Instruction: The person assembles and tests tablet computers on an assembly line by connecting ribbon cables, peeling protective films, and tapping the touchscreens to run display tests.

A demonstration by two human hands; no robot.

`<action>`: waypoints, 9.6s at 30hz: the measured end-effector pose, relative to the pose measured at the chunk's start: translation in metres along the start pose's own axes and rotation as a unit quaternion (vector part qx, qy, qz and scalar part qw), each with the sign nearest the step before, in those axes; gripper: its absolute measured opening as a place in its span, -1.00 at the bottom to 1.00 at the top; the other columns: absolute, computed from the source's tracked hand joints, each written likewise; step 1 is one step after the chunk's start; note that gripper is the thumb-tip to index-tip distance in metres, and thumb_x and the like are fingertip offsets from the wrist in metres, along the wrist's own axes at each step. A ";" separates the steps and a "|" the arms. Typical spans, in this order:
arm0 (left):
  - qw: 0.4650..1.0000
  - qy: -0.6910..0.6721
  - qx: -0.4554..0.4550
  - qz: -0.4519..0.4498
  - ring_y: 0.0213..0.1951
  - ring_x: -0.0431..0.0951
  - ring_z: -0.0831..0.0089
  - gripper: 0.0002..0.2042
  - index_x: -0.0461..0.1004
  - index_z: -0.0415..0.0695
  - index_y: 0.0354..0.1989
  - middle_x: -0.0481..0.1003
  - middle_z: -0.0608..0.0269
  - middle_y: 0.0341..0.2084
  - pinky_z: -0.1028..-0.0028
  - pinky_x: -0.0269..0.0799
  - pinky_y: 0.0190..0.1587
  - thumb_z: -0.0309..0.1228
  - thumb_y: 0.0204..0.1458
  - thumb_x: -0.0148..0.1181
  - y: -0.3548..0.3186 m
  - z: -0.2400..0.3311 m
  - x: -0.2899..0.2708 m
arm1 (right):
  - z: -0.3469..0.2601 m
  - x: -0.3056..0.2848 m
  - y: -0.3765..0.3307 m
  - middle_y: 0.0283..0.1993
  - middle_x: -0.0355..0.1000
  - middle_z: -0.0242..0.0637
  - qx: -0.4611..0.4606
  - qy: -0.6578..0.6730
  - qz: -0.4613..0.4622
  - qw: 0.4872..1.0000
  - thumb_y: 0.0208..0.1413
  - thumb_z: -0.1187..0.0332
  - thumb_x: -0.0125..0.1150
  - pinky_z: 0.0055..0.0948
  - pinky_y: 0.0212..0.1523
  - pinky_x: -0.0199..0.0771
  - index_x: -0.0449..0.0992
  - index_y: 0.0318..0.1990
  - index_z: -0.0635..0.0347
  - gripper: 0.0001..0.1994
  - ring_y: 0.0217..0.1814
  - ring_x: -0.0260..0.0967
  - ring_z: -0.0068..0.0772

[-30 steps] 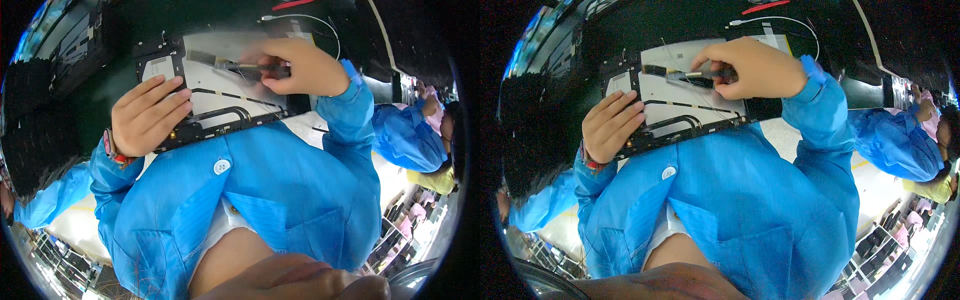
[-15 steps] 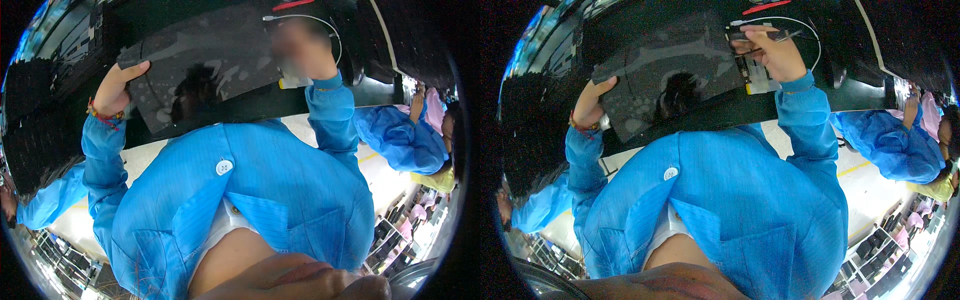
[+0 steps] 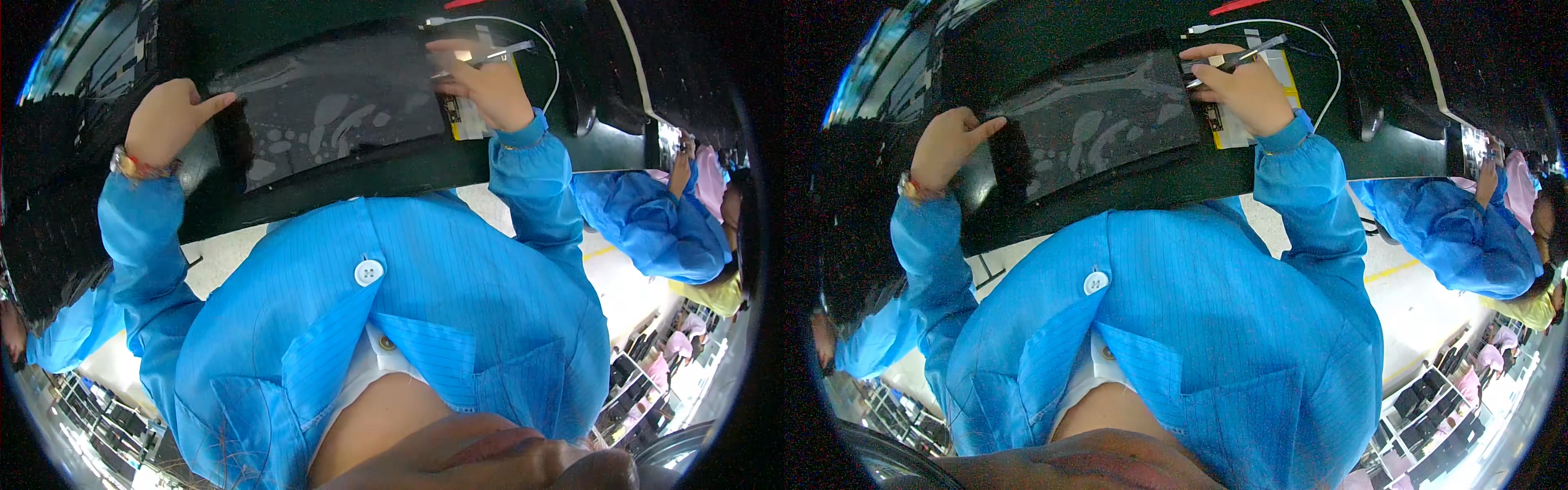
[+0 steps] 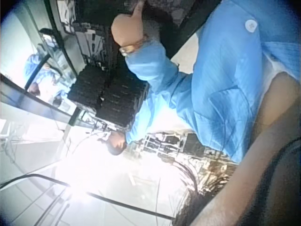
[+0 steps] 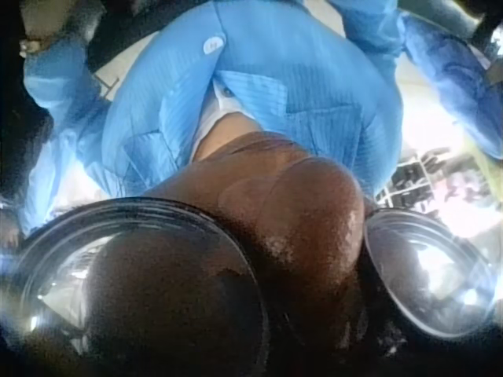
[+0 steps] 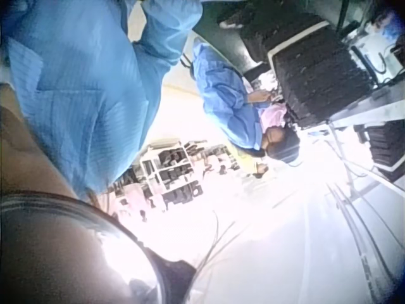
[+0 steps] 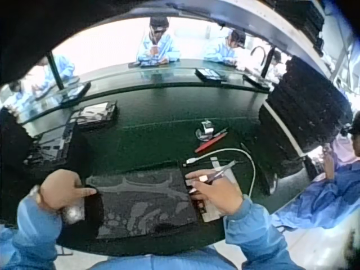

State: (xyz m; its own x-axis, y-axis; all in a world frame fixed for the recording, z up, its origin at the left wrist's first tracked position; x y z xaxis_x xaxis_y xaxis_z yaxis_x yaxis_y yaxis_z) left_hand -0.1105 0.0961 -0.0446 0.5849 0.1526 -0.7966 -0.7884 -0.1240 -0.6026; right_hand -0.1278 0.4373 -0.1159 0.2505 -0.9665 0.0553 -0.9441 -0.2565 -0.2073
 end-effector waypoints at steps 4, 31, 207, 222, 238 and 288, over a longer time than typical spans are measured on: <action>0.853 0.073 0.375 0.356 -0.05 0.41 0.14 -0.58 0.43 -0.24 -0.19 0.43 0.01 -0.15 0.27 0.32 0.01 -0.14 -0.10 0.21 -0.020 0.058 0.024 | -0.005 0.001 0.003 -0.17 0.40 -0.24 -0.036 -0.030 -0.036 0.998 0.06 0.43 0.09 -0.47 -0.22 0.55 0.45 -0.07 0.20 -0.75 -0.22 0.43 -0.39; 0.754 -0.040 0.575 0.316 -0.06 0.38 0.19 -0.70 0.40 -0.10 -0.16 0.38 0.16 -0.18 0.21 0.25 0.09 -0.33 -0.10 0.19 -0.006 0.154 0.076 | 0.001 -0.043 -0.017 -0.46 0.43 -0.36 0.014 -0.129 -0.066 0.989 0.00 0.43 0.20 -0.63 -0.44 0.39 0.44 -0.31 0.25 -0.88 -0.47 0.38 -0.60; 0.839 0.003 0.464 0.283 -0.29 0.47 0.17 -0.82 0.54 -0.15 -0.36 0.46 0.11 -0.43 0.28 0.39 -0.19 -0.33 -0.10 0.15 0.030 0.182 0.069 | -0.012 -0.033 0.011 -0.53 0.40 -0.41 0.021 -0.279 -0.010 0.960 -0.03 0.39 0.19 -0.64 -0.50 0.29 0.51 -0.38 0.28 -0.87 -0.52 0.26 -0.66; 0.830 -0.018 0.470 0.300 -0.31 0.47 0.18 -0.81 0.52 -0.15 -0.35 0.46 0.13 -0.46 0.29 0.39 -0.22 -0.33 -0.10 0.17 0.033 0.185 0.071 | 0.008 -0.036 -0.019 -0.33 0.38 -0.20 -0.245 -0.437 -0.019 0.865 -0.04 0.35 0.16 -0.40 -0.30 0.39 0.54 -0.22 0.15 -0.79 -0.31 0.38 -0.26; 0.829 -0.035 0.471 0.299 -0.36 0.48 0.18 -0.79 0.53 -0.15 -0.35 0.46 0.12 -0.48 0.30 0.41 -0.27 -0.29 -0.09 0.16 0.033 0.184 0.072 | 0.010 -0.034 -0.027 -0.27 0.36 -0.22 -0.263 -0.440 -0.014 0.859 -0.05 0.37 0.13 -0.40 -0.27 0.39 0.56 -0.22 0.12 -0.79 -0.28 0.36 -0.22; 0.603 -0.752 0.161 0.211 0.07 0.33 0.22 -0.51 0.08 -0.25 0.20 0.23 -0.08 0.11 0.25 0.28 0.10 -0.18 0.19 -0.24 -0.031 -0.025 0.087 | -0.026 -0.002 -0.018 -0.13 0.38 -0.10 -0.269 -0.471 0.111 0.833 -0.03 0.44 0.06 -0.25 0.01 0.27 0.43 -0.11 0.20 -0.72 -0.01 0.27 -0.09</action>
State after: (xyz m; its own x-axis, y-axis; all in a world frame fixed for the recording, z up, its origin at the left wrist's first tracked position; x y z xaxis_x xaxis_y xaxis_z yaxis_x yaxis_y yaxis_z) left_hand -0.0303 0.0883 -0.0965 -0.3248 0.9211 0.2144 -0.9442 -0.3029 -0.1291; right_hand -0.1164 0.4437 -0.0863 -0.1254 -0.6266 -0.7692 -0.8860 -0.2781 0.3710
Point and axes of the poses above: each hand's wrist, its own y-axis towards the middle knuckle, its own x-axis out of the palm, z = x × y, the point moved 2 cm from there along y, towards the middle knuckle
